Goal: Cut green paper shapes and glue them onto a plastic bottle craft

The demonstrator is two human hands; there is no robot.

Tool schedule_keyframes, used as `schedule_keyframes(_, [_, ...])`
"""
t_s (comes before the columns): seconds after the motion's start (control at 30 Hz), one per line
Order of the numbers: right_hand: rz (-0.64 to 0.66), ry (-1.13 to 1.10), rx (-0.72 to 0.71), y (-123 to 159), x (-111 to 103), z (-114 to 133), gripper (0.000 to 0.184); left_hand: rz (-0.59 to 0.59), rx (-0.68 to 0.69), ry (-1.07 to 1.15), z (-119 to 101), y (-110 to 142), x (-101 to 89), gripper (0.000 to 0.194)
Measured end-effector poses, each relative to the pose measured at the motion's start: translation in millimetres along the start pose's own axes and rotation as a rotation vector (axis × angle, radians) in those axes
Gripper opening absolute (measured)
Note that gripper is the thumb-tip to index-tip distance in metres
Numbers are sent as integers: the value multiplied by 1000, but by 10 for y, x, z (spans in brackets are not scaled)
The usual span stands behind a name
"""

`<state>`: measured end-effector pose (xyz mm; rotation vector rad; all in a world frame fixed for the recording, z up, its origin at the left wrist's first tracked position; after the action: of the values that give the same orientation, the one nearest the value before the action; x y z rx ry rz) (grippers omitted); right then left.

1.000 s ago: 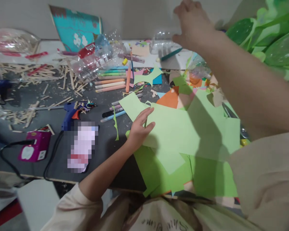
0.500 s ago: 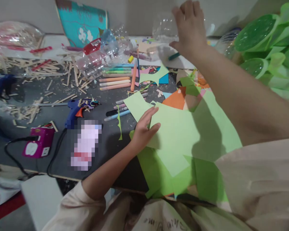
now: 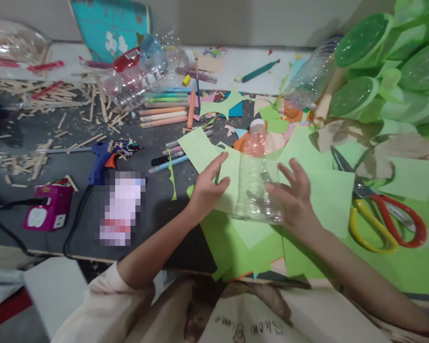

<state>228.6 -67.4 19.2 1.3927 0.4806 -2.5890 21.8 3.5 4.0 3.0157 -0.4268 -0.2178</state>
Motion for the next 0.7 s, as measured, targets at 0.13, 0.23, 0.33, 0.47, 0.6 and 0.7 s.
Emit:
schedule_keyframes(0.13, [-6, -147, -33, 50, 51, 63, 63, 16, 37, -52, -43, 15, -19, 58])
schedule_keyframes(0.23, [-90, -444, 181, 24, 87, 48, 41, 39, 65, -30, -64, 27, -18, 56])
schedule_keyframes(0.33, [-130, -733, 375, -18, 182, 21, 40, 15, 26, 23, -61, 48, -4, 52])
schedule_keyframes(0.47, [-75, -791, 359, -181, 277, -23, 53, 35, 61, -4, -34, 47, 9, 46])
schedule_keyframes(0.6, [4, -816, 283, -428, 309, -128, 61, 18, 272, -245, -22, 8, -32, 47])
schedule_keyframes(0.7, [6, -812, 264, -534, 323, -182, 67, 20, 375, -411, -20, 3, -60, 49])
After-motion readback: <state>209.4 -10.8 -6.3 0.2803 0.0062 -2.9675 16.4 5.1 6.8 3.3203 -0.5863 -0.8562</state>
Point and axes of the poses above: each hand's wrist, its own y-axis away from the middle knuckle, its own x-axis out of the palm, z = x × y, the point moved 2 cm from there along -y, towards the middle knuckle, and after that the axes turned 4 degrees about x, right-handed, at the moved point
